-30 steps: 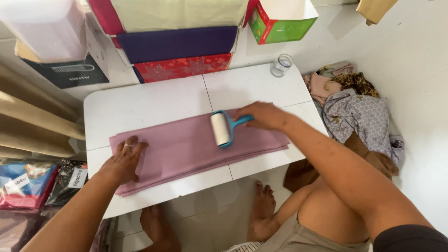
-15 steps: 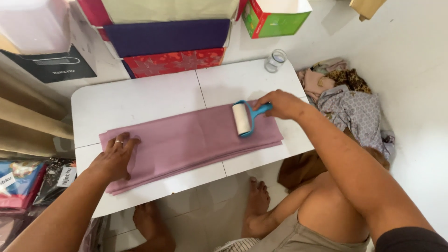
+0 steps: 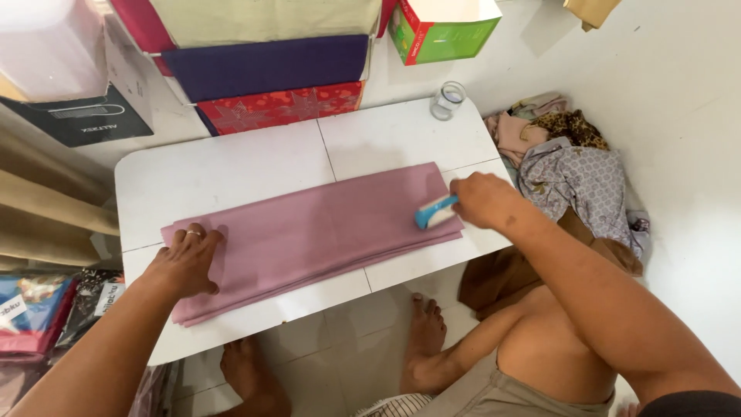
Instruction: A person uses a lint roller to clean a hijab and then folds it neatly on a small table.
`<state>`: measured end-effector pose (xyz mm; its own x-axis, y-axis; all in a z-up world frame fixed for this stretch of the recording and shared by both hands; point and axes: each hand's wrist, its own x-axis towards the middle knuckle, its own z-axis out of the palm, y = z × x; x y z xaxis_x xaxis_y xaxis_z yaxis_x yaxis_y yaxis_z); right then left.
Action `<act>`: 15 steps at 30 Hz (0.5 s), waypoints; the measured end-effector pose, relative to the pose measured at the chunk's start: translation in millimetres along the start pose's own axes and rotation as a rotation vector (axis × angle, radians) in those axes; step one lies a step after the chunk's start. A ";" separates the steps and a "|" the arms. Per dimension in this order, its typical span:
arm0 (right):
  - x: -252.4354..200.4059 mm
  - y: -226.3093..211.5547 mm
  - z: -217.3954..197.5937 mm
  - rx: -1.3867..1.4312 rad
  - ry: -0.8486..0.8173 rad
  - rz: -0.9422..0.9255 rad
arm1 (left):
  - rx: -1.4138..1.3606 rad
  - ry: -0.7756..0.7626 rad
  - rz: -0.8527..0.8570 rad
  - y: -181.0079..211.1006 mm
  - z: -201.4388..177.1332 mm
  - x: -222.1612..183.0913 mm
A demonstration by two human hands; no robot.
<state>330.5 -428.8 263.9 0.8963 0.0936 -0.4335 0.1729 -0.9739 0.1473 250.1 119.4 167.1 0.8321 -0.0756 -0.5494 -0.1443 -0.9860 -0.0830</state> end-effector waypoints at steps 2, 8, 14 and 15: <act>9.5 -1.3 28.0 0.032 0.007 -0.004 | -0.060 -0.040 0.027 -3.0 5.1 4.0; 8.2 -29.1 -29.4 0.202 0.173 -0.068 | -0.081 -0.060 0.022 4.2 -4.0 -5.5; 6.1 -21.7 -18.5 0.125 -0.046 0.003 | -0.097 -0.066 0.024 4.8 -3.0 -4.3; 6.5 -25.2 -22.2 0.122 -0.049 0.004 | -0.100 -0.068 0.026 4.2 -2.5 -5.4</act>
<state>341.0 -399.0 277.1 0.8754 0.0820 -0.4764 0.1153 -0.9925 0.0410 246.4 115.3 171.8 0.7901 -0.0943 -0.6057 -0.1080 -0.9940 0.0138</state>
